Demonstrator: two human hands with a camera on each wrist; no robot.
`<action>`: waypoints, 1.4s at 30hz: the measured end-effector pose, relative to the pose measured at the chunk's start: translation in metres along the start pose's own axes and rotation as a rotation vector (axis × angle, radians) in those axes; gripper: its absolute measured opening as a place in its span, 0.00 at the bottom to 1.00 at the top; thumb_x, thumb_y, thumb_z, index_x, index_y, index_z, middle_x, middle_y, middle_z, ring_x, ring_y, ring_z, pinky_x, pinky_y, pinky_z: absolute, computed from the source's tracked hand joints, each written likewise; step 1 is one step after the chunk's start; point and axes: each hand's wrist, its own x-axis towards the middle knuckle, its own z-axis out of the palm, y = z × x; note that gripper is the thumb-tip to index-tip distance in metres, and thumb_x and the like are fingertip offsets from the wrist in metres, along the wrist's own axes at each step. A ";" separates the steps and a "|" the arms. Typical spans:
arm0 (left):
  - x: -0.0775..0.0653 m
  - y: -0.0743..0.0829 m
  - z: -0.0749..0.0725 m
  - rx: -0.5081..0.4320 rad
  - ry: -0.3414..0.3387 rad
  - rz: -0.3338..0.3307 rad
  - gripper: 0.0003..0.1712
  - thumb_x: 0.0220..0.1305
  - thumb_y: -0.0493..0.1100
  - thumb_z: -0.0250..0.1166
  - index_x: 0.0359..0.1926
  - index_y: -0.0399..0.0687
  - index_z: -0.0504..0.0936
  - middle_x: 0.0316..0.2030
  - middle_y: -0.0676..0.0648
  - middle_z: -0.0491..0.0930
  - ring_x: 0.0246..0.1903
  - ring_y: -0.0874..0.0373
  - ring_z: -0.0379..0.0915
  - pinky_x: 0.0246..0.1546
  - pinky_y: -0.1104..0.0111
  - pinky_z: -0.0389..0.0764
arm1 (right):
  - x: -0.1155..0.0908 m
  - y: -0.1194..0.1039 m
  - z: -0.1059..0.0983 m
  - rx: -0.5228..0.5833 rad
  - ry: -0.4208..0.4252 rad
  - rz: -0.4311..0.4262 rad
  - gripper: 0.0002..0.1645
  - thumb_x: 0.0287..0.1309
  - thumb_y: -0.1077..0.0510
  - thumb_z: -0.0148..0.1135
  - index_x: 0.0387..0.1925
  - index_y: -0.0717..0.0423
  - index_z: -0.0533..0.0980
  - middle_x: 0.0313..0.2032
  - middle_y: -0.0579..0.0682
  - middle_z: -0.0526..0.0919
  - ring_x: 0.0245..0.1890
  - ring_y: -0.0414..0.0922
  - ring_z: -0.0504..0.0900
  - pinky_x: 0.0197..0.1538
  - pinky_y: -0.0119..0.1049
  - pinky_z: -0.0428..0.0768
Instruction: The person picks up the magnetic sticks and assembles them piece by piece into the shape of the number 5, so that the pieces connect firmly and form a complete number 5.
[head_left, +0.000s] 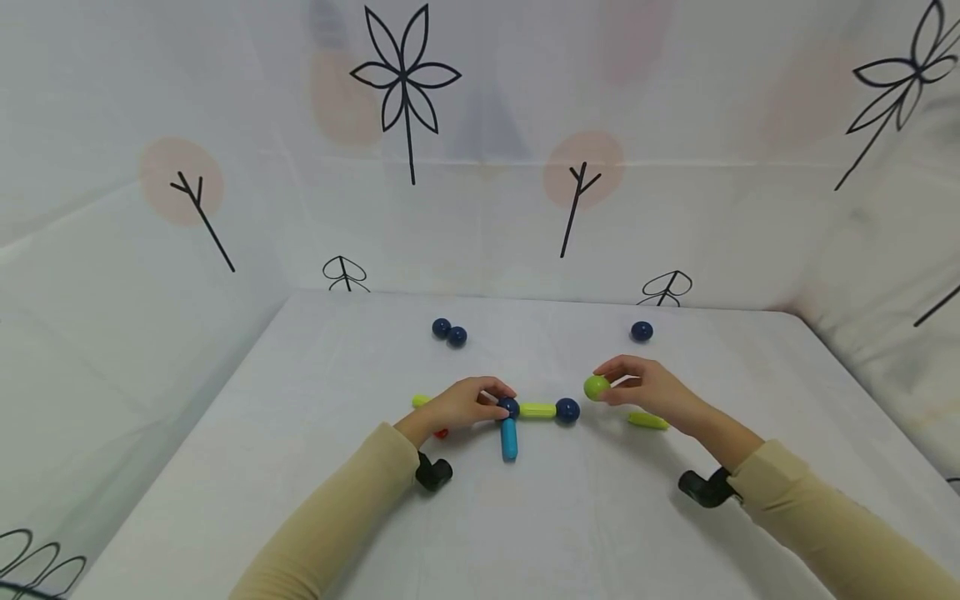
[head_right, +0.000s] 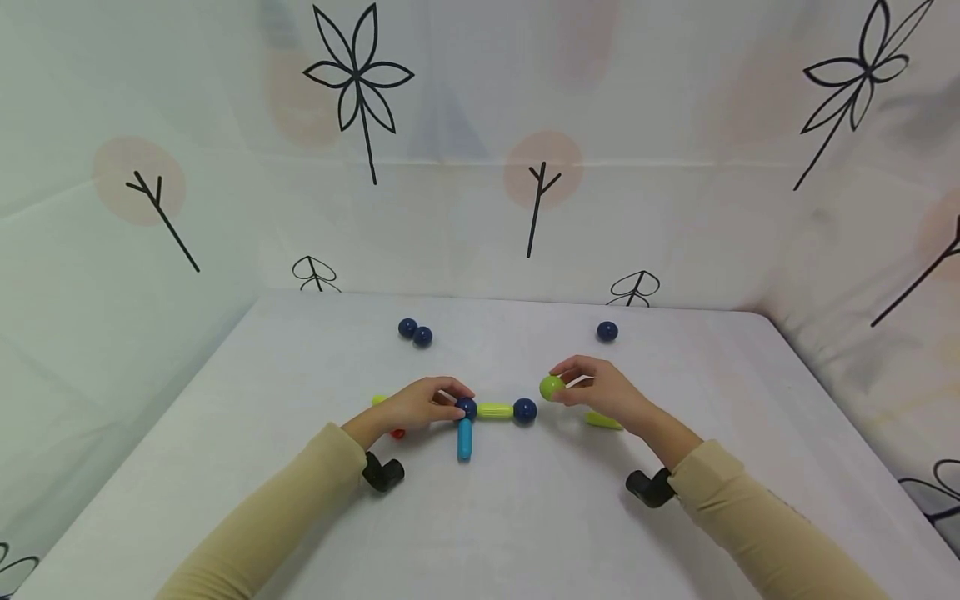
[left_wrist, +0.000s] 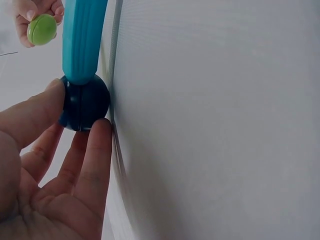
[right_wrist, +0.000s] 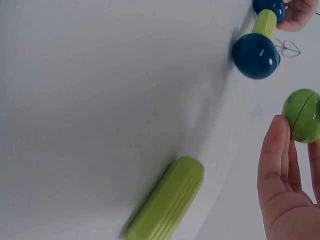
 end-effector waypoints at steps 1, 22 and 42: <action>0.000 0.000 0.000 -0.002 0.000 0.001 0.16 0.62 0.41 0.63 0.52 0.51 0.77 0.47 0.52 0.75 0.47 0.58 0.73 0.50 0.65 0.71 | 0.000 -0.001 0.001 0.000 -0.002 0.001 0.26 0.52 0.54 0.68 0.51 0.61 0.72 0.47 0.57 0.75 0.45 0.51 0.78 0.48 0.42 0.76; 0.002 0.001 0.001 -0.008 0.007 0.007 0.16 0.63 0.41 0.62 0.52 0.51 0.77 0.47 0.52 0.75 0.48 0.57 0.73 0.50 0.65 0.71 | 0.000 -0.025 0.033 0.073 -0.113 -0.052 0.20 0.54 0.58 0.66 0.49 0.59 0.75 0.47 0.55 0.75 0.43 0.49 0.78 0.47 0.41 0.76; 0.006 -0.002 0.001 0.005 0.000 0.015 0.16 0.64 0.41 0.61 0.53 0.51 0.77 0.47 0.52 0.76 0.48 0.57 0.73 0.51 0.65 0.71 | 0.000 -0.029 0.065 0.091 -0.264 -0.128 0.19 0.52 0.58 0.68 0.46 0.60 0.76 0.40 0.52 0.77 0.38 0.49 0.77 0.44 0.37 0.76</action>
